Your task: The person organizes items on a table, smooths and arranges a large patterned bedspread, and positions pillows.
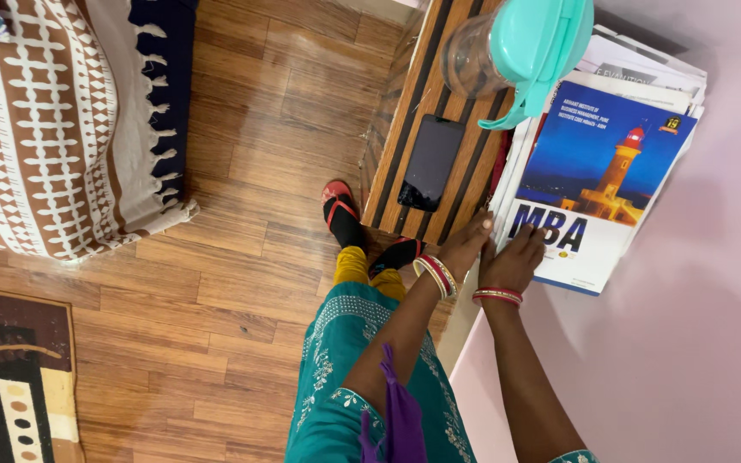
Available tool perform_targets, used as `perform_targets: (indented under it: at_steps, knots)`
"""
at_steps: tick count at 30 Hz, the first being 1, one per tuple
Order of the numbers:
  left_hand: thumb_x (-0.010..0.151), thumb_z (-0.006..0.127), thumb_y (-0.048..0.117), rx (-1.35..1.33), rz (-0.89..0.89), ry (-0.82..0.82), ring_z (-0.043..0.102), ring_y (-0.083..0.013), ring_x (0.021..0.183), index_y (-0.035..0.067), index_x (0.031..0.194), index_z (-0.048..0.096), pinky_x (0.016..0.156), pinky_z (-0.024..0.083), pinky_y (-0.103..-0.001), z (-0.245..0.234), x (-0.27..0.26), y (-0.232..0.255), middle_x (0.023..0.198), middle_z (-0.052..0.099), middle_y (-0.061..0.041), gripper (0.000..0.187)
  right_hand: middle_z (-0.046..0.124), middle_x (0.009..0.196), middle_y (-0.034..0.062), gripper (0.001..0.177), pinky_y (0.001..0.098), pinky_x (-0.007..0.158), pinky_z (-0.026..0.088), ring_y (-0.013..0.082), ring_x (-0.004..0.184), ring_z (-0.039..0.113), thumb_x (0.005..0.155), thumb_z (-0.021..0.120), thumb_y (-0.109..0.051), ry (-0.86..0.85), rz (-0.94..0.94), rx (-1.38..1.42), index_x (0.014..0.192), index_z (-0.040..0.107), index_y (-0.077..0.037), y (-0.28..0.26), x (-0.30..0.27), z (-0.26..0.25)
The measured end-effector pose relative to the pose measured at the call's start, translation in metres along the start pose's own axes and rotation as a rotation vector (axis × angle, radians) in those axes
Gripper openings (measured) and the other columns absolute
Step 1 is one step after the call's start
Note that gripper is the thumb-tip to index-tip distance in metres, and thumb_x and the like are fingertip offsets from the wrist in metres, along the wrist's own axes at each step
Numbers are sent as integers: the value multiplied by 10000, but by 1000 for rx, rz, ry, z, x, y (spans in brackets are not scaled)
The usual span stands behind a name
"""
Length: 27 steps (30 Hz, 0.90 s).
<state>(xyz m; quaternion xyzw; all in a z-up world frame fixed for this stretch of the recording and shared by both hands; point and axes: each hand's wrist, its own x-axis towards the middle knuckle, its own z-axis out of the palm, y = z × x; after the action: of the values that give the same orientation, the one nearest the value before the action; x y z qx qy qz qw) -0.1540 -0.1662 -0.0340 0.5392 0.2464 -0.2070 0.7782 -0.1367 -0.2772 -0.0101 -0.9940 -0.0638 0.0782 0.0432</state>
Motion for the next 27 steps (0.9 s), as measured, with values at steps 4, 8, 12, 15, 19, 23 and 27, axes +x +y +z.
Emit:
perform_targets:
  at_steps: [4,8,12,15,19,23,27]
  knots:
    - [1007,340,644,0,23,7,218,-324,1566,68,1483,519,1231,235,-413,2,10,-3,1697,218,-190,769,353,1437,482,864,582,1150,263,592,1367,352,820,768,-236,-27,-29,71,1408,317,209,12,6,4]
    - [1037,304,627,0,157,-43,155,-330,1592,75,1457,582,1246,194,-425,9,17,-17,1710,183,-211,747,581,1284,394,668,526,989,476,516,1163,585,950,665,-197,-94,-19,211,1476,404,121,25,8,-25]
    - [1049,393,590,9,181,130,240,-353,1586,16,1501,471,1266,210,-401,18,12,-33,1680,274,-246,734,709,997,292,531,477,711,563,400,819,710,1046,508,-134,-134,-43,379,1524,441,86,28,6,-53]
    - [1053,433,530,101,180,176,268,-369,1565,-11,1543,395,1254,235,-394,21,14,-38,1664,282,-264,731,710,865,258,522,453,648,557,349,694,711,1031,479,-179,-310,185,440,1508,445,31,24,7,-62]
    - [1025,529,395,264,226,203,292,-387,1534,-29,1565,345,1235,283,-411,33,4,-34,1651,284,-282,711,708,826,228,499,424,656,547,300,697,700,1061,470,-206,-309,162,404,1514,476,5,36,9,-61]
    - [1027,518,335,242,187,166,295,-366,1530,-5,1587,291,1230,280,-408,29,-2,-18,1656,287,-245,694,710,936,214,518,379,704,529,254,754,667,1078,512,-268,-327,72,494,1529,478,-15,55,9,-60]
    - [1039,523,201,254,299,358,455,-368,1430,26,1516,457,1177,380,-429,29,-17,10,1553,461,-226,513,702,944,198,586,352,719,517,222,744,646,1047,503,-319,-385,134,452,1577,428,-80,52,10,-58]
